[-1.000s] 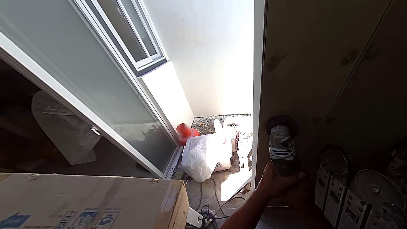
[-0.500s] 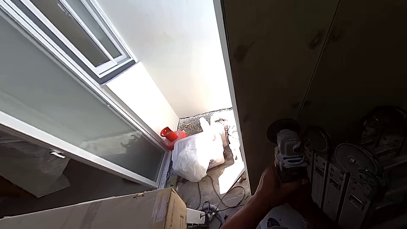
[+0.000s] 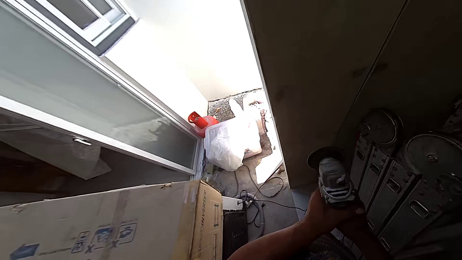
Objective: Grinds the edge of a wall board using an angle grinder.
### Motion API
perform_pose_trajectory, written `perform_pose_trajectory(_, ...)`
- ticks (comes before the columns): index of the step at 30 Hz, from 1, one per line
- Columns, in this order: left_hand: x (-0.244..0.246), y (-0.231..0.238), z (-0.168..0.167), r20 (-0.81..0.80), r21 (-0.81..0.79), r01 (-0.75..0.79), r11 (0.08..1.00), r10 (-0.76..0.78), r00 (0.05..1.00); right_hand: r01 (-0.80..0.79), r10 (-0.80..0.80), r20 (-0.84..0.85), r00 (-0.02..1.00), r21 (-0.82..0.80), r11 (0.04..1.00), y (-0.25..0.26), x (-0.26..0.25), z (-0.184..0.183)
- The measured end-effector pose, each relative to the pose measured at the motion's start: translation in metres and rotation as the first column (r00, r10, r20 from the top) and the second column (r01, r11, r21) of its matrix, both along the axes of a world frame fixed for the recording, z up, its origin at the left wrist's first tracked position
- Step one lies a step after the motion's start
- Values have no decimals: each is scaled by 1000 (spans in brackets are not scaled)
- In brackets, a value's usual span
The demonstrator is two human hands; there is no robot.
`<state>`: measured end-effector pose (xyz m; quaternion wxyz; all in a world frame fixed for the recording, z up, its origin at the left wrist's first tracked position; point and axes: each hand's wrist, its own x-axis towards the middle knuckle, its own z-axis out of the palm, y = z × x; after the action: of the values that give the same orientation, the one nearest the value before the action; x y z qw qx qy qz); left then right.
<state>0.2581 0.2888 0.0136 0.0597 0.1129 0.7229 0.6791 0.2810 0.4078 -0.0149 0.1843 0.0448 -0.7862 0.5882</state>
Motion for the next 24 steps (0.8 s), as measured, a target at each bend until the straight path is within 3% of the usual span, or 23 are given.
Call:
perform_pose_trajectory(6,-14,-7,-22,179,-24,-140,990,142,973,67,-80,54,995,209,976,-20,-24,-21)
perform_pose_trajectory(9,-21,-12,-41,159,-22,-195,981,196,968,97,-111,37,993,271,958,-29,-31,-36)
perform_pose_trajectory(17,-51,-49,-78,60,185,-11,983,0,998,137,-141,-13,990,315,939,-55,-49,-63)
perform_pose_trajectory(24,-73,-64,-88,19,145,55,988,-59,998,230,-218,-77,973,234,945,-74,-66,-88)
